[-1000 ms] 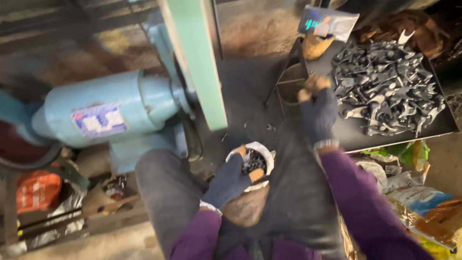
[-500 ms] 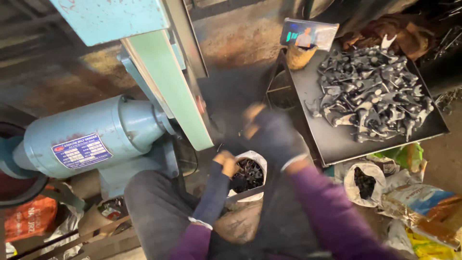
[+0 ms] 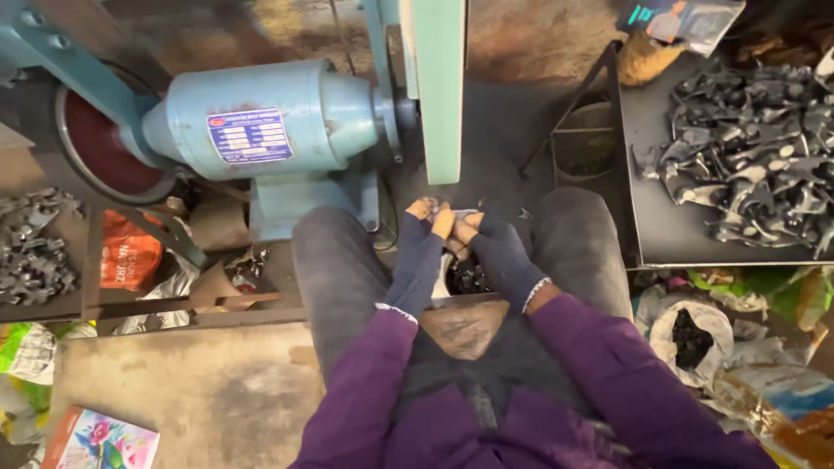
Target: The person sits on the floor at a belt grinder and sharpens small metal tool parts, holding each piece against the moving belt with both hands until sparks fly. They take parts one at a time from a tray of finished pieces, grind them, and place the ground pieces into a container on their lap.
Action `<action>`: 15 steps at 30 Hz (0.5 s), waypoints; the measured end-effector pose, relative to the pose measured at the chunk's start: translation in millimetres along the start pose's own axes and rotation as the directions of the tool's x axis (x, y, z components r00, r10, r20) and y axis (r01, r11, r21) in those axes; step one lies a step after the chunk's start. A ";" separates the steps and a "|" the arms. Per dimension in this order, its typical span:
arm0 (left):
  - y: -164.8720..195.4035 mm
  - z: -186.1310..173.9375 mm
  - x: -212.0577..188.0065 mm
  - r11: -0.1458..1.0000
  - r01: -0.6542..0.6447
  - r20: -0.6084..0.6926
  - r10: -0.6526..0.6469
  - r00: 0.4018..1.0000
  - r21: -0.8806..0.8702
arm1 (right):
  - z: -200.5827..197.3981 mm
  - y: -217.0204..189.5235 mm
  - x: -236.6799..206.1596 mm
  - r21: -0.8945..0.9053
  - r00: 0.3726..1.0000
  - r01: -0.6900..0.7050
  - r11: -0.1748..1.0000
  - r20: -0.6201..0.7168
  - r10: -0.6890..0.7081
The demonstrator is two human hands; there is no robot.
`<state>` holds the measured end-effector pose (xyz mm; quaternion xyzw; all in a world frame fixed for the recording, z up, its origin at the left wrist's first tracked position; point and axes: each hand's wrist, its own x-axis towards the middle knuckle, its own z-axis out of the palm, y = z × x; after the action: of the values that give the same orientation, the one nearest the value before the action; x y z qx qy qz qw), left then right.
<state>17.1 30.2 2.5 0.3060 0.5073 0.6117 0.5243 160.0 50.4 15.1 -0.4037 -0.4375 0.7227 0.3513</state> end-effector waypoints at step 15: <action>18.3 47.1 13.5 0.986 0.006 -0.131 0.016 0.991 0.165 | 0.9 -40.7 59.8 -0.005 0.872 0.417 0.909 -0.281 -0.402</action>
<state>50.1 58.4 31.6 0.3084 0.5893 0.5876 0.4609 139.9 116.7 36.2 -0.3885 -0.4392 0.5805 0.5649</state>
